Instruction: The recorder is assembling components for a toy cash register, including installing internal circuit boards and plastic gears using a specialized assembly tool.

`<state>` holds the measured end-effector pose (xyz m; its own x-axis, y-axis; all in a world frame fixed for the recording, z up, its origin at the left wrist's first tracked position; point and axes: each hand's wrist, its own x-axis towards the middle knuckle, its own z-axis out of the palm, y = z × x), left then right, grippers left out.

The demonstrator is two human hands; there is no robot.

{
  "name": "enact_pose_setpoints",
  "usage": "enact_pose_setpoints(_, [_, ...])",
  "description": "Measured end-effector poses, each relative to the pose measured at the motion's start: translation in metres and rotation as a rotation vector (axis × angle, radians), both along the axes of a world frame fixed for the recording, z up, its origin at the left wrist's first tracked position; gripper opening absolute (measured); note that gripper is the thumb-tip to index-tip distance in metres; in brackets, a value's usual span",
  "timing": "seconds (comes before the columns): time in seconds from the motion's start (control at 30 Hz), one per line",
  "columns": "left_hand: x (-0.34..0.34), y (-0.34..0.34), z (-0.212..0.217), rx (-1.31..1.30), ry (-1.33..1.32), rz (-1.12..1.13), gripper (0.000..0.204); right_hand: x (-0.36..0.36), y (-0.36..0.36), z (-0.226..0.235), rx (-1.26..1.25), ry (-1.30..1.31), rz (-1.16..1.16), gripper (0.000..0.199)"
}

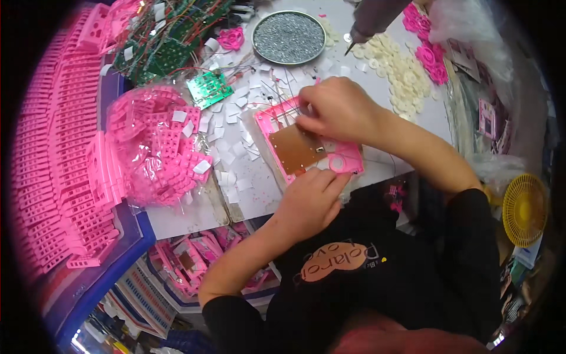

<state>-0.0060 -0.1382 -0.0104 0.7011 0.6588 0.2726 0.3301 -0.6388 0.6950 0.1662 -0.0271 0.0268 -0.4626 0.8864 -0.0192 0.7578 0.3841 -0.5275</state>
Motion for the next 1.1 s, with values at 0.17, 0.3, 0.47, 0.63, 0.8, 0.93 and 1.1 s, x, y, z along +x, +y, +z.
enact_pose_setpoints(0.17, [-0.008,-0.004,-0.004,-0.022,-0.190,0.226,0.031,-0.026,0.012,-0.013,0.098,-0.190,0.022,0.019])
enact_pose_setpoints(0.3, [-0.019,0.023,-0.006,0.133,-0.065,0.534,0.022,-0.025,0.011,-0.020,0.038,-0.191,-0.076,0.018])
enact_pose_setpoints(0.47, [-0.025,0.081,-0.023,0.052,-0.009,0.918,0.026,-0.018,-0.004,-0.019,-0.004,0.064,-0.214,0.018])
enact_pose_setpoints(0.63, [-0.020,0.080,-0.032,-0.123,-0.384,0.937,0.015,0.006,-0.018,-0.015,-0.466,0.658,-0.385,0.018])
enact_pose_setpoints(0.8, [-0.016,0.064,-0.026,0.142,-0.319,0.860,0.013,0.006,-0.033,-0.039,-0.178,0.673,-0.352,0.016])
enact_pose_setpoints(0.93, [-0.013,0.072,-0.014,0.266,-0.176,0.697,0.014,0.009,-0.025,-0.043,0.391,0.369,0.148,0.020])
enact_pose_setpoints(1.1, [-0.015,0.096,-0.008,0.046,-0.130,0.630,0.014,0.008,-0.028,-0.011,0.045,0.293,0.657,0.030])
